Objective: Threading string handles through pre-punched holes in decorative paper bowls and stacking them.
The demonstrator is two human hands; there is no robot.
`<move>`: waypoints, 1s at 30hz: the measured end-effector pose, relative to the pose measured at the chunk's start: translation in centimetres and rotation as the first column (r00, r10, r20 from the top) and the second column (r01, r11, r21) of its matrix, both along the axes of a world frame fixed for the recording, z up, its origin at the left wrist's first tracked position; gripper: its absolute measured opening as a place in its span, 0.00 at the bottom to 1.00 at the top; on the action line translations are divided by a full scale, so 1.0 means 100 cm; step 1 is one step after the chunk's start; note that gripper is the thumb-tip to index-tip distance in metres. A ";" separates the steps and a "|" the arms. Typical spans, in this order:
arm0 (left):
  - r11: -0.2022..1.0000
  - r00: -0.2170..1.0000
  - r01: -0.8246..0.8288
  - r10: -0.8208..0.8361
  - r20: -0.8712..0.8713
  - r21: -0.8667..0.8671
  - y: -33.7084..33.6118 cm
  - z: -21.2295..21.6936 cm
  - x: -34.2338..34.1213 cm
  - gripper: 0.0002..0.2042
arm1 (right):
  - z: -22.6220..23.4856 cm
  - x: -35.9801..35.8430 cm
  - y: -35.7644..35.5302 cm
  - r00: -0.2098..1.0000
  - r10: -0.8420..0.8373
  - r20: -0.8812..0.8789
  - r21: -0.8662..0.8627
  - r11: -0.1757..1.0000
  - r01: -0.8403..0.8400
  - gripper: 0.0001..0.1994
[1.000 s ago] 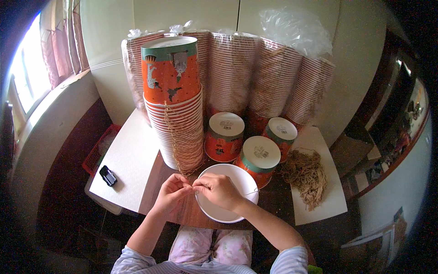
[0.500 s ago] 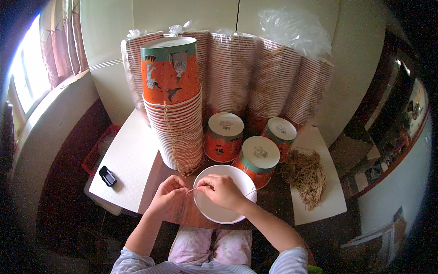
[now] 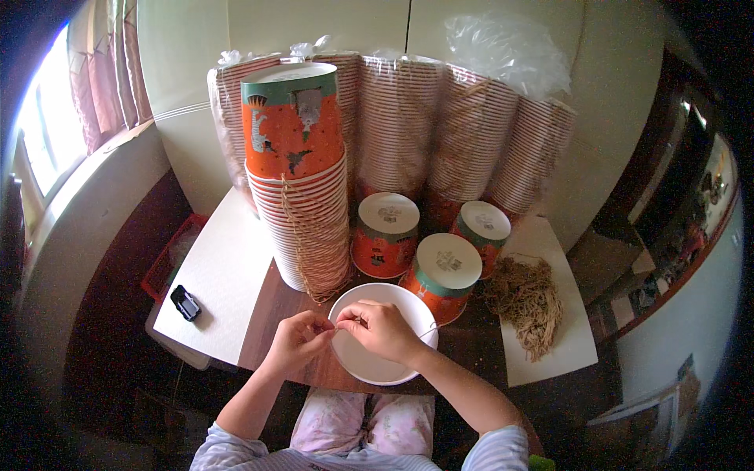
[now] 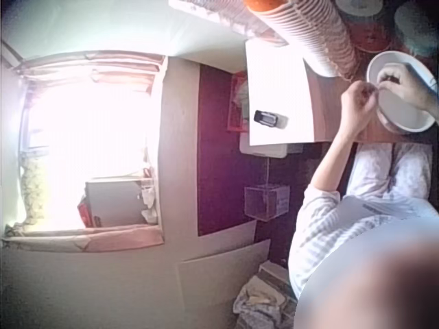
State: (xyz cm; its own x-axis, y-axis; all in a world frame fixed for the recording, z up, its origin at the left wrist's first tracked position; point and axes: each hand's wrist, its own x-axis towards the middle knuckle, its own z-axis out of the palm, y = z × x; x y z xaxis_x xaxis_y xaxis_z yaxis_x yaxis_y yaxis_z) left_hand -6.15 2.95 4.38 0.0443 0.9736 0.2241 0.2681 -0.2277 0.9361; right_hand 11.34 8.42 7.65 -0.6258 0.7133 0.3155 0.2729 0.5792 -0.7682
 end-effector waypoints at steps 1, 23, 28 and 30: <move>1.000 0.999 0.014 -0.014 0.028 0.003 0.000 -0.002 0.000 0.07 | 0.000 0.000 0.000 1.000 0.000 0.000 0.000 1.000 0.000 0.04; 0.977 0.972 -0.091 0.045 0.231 0.193 0.002 -0.007 0.000 0.08 | -0.009 -0.001 -0.001 0.999 -0.016 0.034 -0.006 1.000 0.016 0.05; 0.981 0.966 -0.088 0.041 0.257 0.173 0.003 -0.012 -0.005 0.09 | -0.011 -0.001 -0.001 0.999 -0.014 0.047 -0.011 1.000 0.015 0.05; 0.977 0.972 -0.089 0.043 0.232 0.194 0.003 -0.012 -0.006 0.09 | -0.012 -0.001 0.000 0.998 -0.005 0.056 0.005 1.000 0.005 0.05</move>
